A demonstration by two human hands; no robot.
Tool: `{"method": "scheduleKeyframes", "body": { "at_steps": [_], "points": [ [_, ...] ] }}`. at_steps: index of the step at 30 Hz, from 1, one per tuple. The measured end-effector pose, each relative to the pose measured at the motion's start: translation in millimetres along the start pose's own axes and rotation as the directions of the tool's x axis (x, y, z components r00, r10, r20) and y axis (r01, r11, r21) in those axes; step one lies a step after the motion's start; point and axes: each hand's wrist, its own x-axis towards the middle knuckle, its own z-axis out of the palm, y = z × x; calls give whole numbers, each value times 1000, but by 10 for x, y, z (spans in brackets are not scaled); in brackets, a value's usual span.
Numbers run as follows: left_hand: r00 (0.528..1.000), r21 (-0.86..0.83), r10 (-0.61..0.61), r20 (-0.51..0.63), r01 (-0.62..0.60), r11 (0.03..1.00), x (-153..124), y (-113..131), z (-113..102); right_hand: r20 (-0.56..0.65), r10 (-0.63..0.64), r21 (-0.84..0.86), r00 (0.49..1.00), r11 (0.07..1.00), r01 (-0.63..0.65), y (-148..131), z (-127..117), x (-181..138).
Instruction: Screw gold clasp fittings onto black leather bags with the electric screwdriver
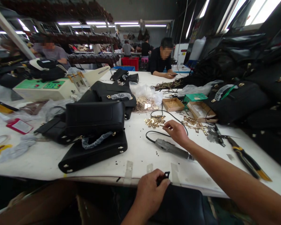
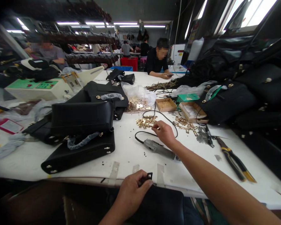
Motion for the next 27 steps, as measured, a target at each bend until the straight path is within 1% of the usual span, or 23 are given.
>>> {"method": "scheduleKeyframes", "body": {
  "at_steps": [1,2,3,4,6,10,12,14,16,19,21,23,27],
  "points": [
    [1000,-7,6,1,-6,1000,3,-5,0,-52,-101,68,994,992,104,-52,-59,-126],
    [1000,-15,14,5,-14,1000,6,-9,1,-115,-202,125,973,968,216,-110,-121,-254],
    [1000,-22,22,7,-21,1000,6,-12,2,-175,-291,162,941,934,319,-174,-184,-379],
    [999,-27,32,6,-32,999,4,-14,5,-219,-356,176,908,901,396,-241,-247,-498],
    [998,-30,58,-4,-58,998,-7,-18,18,-258,-416,159,872,872,463,-378,-365,-708],
    [993,-25,106,-46,-107,994,-48,-42,68,-298,-460,125,836,850,512,-596,-540,-1021],
    [989,-31,130,-69,-132,991,-74,-63,99,-311,-470,134,826,839,527,-670,-594,-1139],
    [985,-39,149,-86,-152,988,-106,-77,125,-310,-449,180,838,838,515,-723,-632,-1242],
    [983,-41,158,-96,-162,986,-148,-69,140,-280,-389,264,878,848,460,-750,-659,-1334],
    [976,-11,189,-112,-191,982,-222,-11,142,-191,-257,400,947,861,314,-726,-691,-1457],
    [969,29,221,-112,-219,975,-262,43,135,-127,-186,445,974,867,224,-675,-715,-1532],
    [963,64,249,-100,-244,968,-284,94,130,-62,-161,456,985,873,172,-616,-743,-1594],
    [959,108,269,-86,-259,960,-275,171,129,56,-198,462,979,874,150,-546,-784,-1660]
  ]
}}
